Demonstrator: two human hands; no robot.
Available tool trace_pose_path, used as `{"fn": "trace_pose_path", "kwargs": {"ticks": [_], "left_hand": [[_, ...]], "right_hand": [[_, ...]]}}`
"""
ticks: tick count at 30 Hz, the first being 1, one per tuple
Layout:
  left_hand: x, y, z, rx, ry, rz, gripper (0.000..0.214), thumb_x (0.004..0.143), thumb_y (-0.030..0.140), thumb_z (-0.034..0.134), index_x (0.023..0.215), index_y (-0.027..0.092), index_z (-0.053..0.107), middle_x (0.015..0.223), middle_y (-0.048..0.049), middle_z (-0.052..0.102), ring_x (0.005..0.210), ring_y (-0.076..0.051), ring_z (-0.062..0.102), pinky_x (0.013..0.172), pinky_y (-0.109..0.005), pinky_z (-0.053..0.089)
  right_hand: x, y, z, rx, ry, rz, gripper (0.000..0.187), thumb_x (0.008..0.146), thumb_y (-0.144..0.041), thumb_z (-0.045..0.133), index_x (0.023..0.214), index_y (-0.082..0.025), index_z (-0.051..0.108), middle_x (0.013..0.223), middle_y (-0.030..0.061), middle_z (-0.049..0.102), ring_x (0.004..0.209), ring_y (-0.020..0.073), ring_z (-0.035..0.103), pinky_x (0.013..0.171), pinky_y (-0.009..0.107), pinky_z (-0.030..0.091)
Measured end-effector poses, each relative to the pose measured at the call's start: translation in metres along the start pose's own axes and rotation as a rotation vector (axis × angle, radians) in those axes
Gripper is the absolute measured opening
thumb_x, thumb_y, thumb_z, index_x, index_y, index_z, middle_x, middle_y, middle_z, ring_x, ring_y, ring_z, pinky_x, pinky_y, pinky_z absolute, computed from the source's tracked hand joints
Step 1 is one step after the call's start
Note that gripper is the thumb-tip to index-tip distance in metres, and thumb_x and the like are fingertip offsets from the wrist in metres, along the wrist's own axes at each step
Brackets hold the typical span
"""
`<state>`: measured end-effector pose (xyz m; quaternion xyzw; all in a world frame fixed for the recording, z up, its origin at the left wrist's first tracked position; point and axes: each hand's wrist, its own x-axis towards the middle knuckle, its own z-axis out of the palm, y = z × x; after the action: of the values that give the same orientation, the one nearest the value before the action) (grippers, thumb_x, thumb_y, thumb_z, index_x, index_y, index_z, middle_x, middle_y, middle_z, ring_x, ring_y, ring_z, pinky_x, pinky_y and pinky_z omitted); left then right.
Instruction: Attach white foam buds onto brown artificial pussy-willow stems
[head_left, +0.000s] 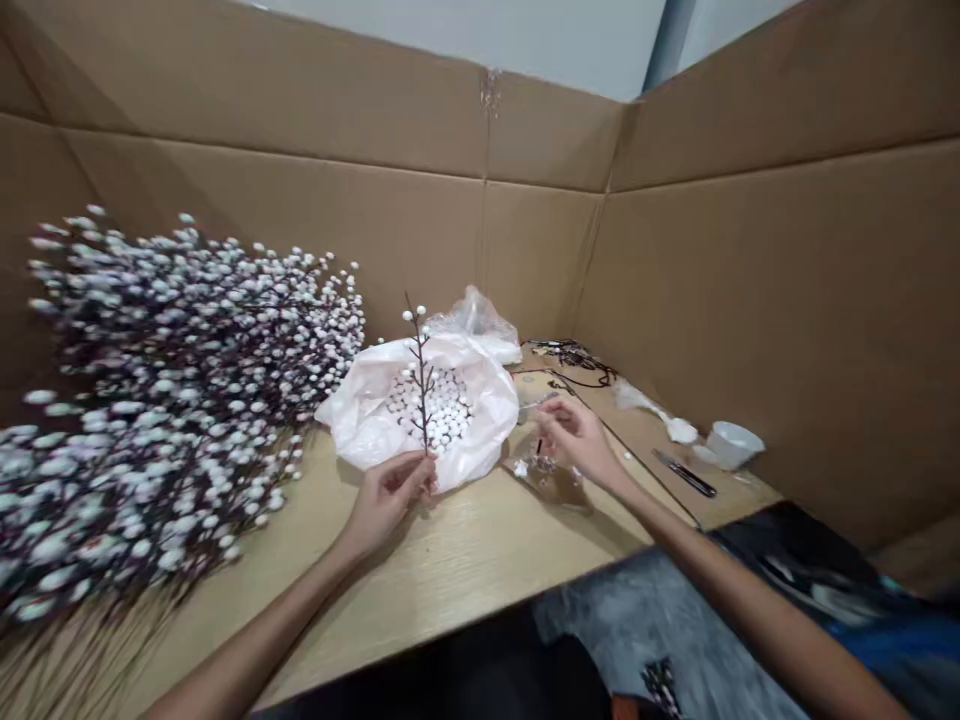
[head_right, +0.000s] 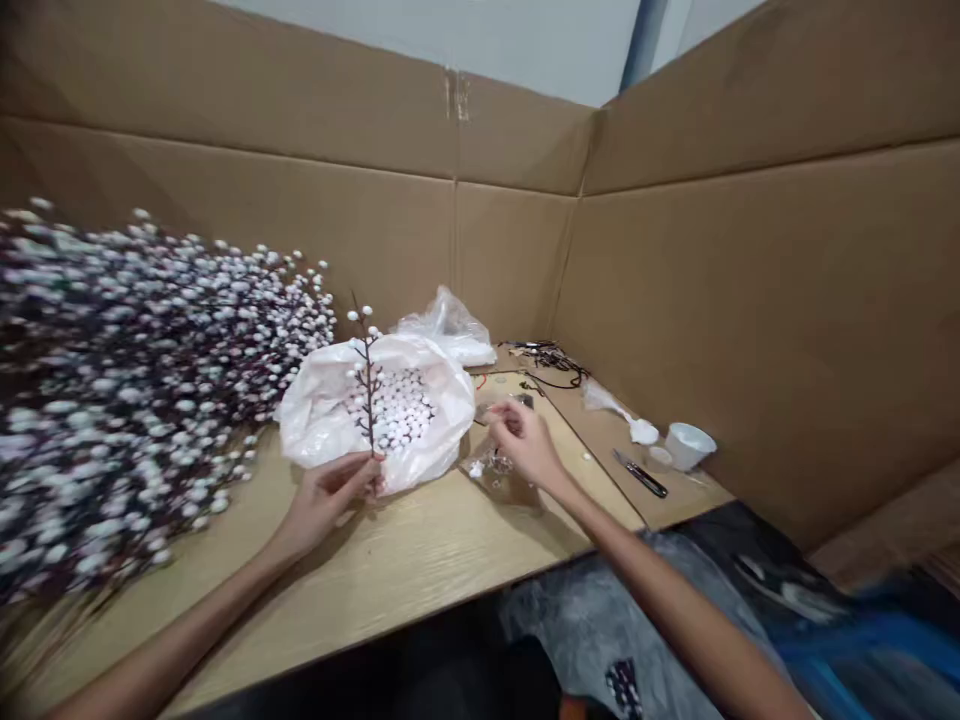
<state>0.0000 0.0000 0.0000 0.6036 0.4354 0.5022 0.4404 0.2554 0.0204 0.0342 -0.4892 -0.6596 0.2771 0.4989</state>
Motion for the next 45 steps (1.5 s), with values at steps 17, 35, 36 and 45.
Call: {"fn": "trace_pose_path", "kwargs": {"ticks": [17, 35, 36, 45], "left_hand": [[-0.001, 0.003, 0.0, -0.042, 0.01, -0.037, 0.041, 0.061, 0.048, 0.073, 0.079, 0.012, 0.068, 0.06, -0.0024, 0.065, 0.055, -0.014, 0.056, 0.051, -0.023, 0.048], [-0.001, 0.002, 0.0, -0.021, 0.005, -0.025, 0.041, 0.062, 0.049, 0.072, 0.08, 0.012, 0.068, 0.061, -0.0014, 0.065, 0.056, -0.013, 0.055, 0.052, -0.021, 0.046], [-0.001, 0.002, 0.0, -0.02, 0.005, -0.027, 0.041, 0.062, 0.049, 0.071, 0.08, 0.012, 0.068, 0.06, -0.0015, 0.065, 0.055, -0.013, 0.055, 0.052, -0.021, 0.046], [-0.002, -0.003, 0.0, -0.004, 0.003, -0.014, 0.041, 0.064, 0.049, 0.069, 0.083, 0.012, 0.067, 0.062, -0.0025, 0.064, 0.056, -0.014, 0.055, 0.053, -0.024, 0.045]], "right_hand": [[-0.036, 0.072, -0.072, -0.186, -0.215, 0.272, 0.033, 0.062, -0.045, 0.067, 0.069, -0.013, 0.062, 0.066, 0.003, 0.059, 0.061, 0.014, 0.048, 0.057, 0.026, 0.035], [-0.035, 0.046, -0.075, 0.216, -0.252, 0.458, 0.039, 0.062, -0.049, 0.072, 0.068, -0.013, 0.057, 0.066, 0.0015, 0.057, 0.058, 0.008, 0.049, 0.054, 0.021, 0.036], [-0.036, 0.041, -0.074, 0.322, -0.244, 0.477, 0.035, 0.062, -0.043, 0.075, 0.067, -0.013, 0.057, 0.066, 0.0012, 0.058, 0.059, 0.0075, 0.05, 0.054, 0.02, 0.036], [-0.022, -0.006, -0.049, 0.936, -0.218, 0.546, 0.019, 0.063, -0.014, 0.077, 0.076, -0.014, 0.063, 0.067, -0.0003, 0.059, 0.059, 0.0046, 0.053, 0.055, 0.014, 0.045]]}}
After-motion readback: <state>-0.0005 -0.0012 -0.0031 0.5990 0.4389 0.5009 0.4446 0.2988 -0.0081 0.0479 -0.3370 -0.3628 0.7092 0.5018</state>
